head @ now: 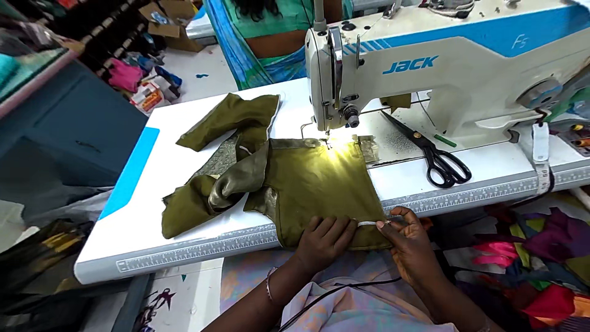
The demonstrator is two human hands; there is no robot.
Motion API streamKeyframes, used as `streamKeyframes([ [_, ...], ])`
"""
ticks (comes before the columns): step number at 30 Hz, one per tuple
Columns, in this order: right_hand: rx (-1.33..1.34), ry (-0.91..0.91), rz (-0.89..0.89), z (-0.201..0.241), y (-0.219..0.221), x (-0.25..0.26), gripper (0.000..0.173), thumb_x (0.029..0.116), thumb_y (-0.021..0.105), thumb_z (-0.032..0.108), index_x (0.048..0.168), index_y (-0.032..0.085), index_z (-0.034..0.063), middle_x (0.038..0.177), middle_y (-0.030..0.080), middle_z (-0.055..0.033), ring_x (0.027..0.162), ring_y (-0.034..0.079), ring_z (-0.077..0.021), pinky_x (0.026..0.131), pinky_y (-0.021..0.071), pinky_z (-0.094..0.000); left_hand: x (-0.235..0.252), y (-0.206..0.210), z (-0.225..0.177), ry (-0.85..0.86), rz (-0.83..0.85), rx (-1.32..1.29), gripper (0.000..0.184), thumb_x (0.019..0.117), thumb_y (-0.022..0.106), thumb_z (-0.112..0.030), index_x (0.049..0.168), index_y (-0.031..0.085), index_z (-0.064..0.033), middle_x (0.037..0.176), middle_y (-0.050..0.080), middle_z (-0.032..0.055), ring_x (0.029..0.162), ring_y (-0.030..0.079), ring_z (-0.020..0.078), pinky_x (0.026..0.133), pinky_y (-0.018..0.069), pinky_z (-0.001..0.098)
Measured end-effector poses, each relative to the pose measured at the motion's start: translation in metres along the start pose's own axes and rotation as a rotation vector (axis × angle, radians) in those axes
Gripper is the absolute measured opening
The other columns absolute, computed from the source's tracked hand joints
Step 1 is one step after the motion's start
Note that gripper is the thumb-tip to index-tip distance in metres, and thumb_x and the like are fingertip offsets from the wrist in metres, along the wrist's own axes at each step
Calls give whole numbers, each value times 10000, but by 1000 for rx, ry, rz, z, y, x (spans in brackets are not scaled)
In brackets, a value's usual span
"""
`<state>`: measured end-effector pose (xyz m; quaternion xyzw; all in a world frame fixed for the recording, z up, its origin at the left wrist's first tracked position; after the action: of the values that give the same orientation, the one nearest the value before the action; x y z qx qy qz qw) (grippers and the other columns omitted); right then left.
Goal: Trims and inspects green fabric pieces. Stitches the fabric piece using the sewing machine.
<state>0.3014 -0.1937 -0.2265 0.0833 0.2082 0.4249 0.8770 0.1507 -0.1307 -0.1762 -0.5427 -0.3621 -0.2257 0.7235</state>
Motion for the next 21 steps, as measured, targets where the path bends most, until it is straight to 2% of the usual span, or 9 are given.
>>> streamKeyframes([
  [7,-51,-9,-2,-7,-5,4,337,948,604,-96,1192,478,101,836,718,-45,728,710,-99,686,585,-245,11,-4,0,164,152,-66,194,983,597,-138,1038,778,-94,1005,751,48,814,625,181,701,431,331],
  [11,-104,-13,10,-13,-7,7,342,945,619,-99,1191,481,96,833,723,-46,730,713,-98,703,589,-251,6,6,-1,189,251,-114,188,949,612,-111,1032,779,-90,988,739,43,794,622,179,669,435,326],
  [17,-255,-94,-1,-4,-8,7,384,929,654,-64,1228,472,94,802,723,-18,690,692,-55,675,566,-214,6,10,-1,204,259,-127,194,944,604,-96,1024,781,-86,986,737,45,809,634,186,679,444,333],
  [21,-306,-107,-45,0,-10,6,456,908,697,-57,1269,464,94,827,738,-35,703,710,-74,671,576,-222,7,13,-2,221,277,-109,198,945,598,-94,1023,780,-96,976,732,36,794,622,179,672,436,332],
])
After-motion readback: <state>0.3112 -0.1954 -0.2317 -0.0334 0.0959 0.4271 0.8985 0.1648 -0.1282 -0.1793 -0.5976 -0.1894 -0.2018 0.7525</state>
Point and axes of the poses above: each hand's wrist, its own x-axis towards the middle knuckle, its own y-axis out of the palm, z = x × y, the point moved 8 cm from there along x, towards the middle knuckle
